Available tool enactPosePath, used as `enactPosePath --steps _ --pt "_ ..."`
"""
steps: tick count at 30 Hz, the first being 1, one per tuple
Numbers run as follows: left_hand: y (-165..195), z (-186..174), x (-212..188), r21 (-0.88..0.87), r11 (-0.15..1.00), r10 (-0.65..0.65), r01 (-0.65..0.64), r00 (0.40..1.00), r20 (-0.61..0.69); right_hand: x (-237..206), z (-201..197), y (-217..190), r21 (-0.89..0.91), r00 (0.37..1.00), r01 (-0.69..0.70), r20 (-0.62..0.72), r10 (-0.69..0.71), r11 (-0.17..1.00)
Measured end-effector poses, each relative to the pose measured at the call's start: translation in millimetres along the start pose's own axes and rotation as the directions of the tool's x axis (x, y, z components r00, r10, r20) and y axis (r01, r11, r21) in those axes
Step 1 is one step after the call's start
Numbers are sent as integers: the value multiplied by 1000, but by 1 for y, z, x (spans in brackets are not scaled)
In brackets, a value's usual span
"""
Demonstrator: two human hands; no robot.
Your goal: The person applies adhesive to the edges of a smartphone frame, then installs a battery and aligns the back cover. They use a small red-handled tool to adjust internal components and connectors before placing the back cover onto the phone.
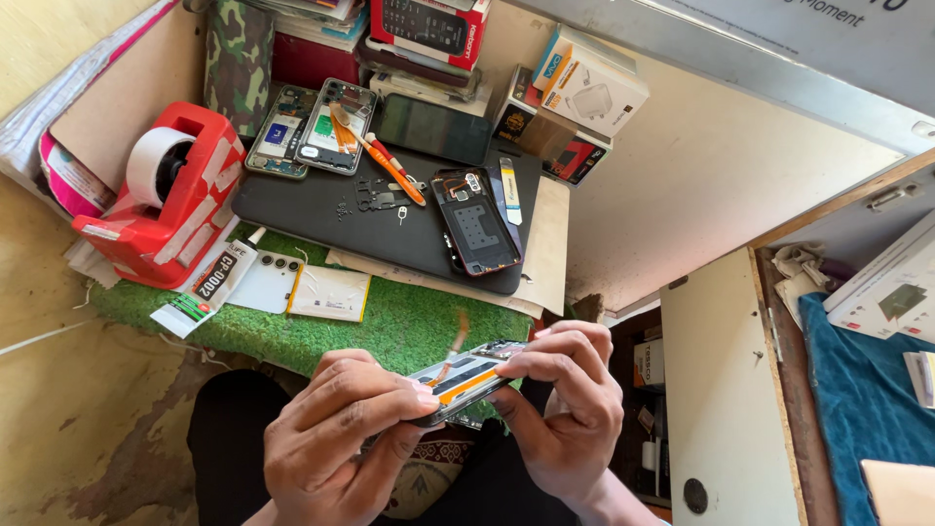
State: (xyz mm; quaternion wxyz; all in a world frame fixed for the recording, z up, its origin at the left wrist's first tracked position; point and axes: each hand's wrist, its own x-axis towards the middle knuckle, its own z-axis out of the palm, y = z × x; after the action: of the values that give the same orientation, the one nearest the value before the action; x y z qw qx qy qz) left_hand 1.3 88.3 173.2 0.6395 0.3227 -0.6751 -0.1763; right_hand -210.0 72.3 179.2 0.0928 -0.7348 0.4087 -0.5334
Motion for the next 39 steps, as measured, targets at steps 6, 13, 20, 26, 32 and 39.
enactPosePath --steps 6,13,20,26,32,39 --pt "0 -4 0 -95 995 -47 40 996 -73 8 -7 19 128 996 -72 -44 78 989" --pt "-3 0 0 -106 993 -65 56 994 -84 7 -10 23 132 996 -63 -49 69 989" --pt "-15 -8 -3 55 991 119 -118 993 -16 23 -17 33 -233 947 321 60 -316 918" --pt "-34 3 -14 268 918 249 -292 951 185 26 -21 53 -422 896 425 71 -438 801" --pt "-55 -4 -20 100 984 136 -147 984 116 9 -10 82 -107 966 218 -115 -230 970" --pt "-65 -10 -10 -74 993 -81 88 993 91 -21 29 83 557 995 29 67 -79 830"
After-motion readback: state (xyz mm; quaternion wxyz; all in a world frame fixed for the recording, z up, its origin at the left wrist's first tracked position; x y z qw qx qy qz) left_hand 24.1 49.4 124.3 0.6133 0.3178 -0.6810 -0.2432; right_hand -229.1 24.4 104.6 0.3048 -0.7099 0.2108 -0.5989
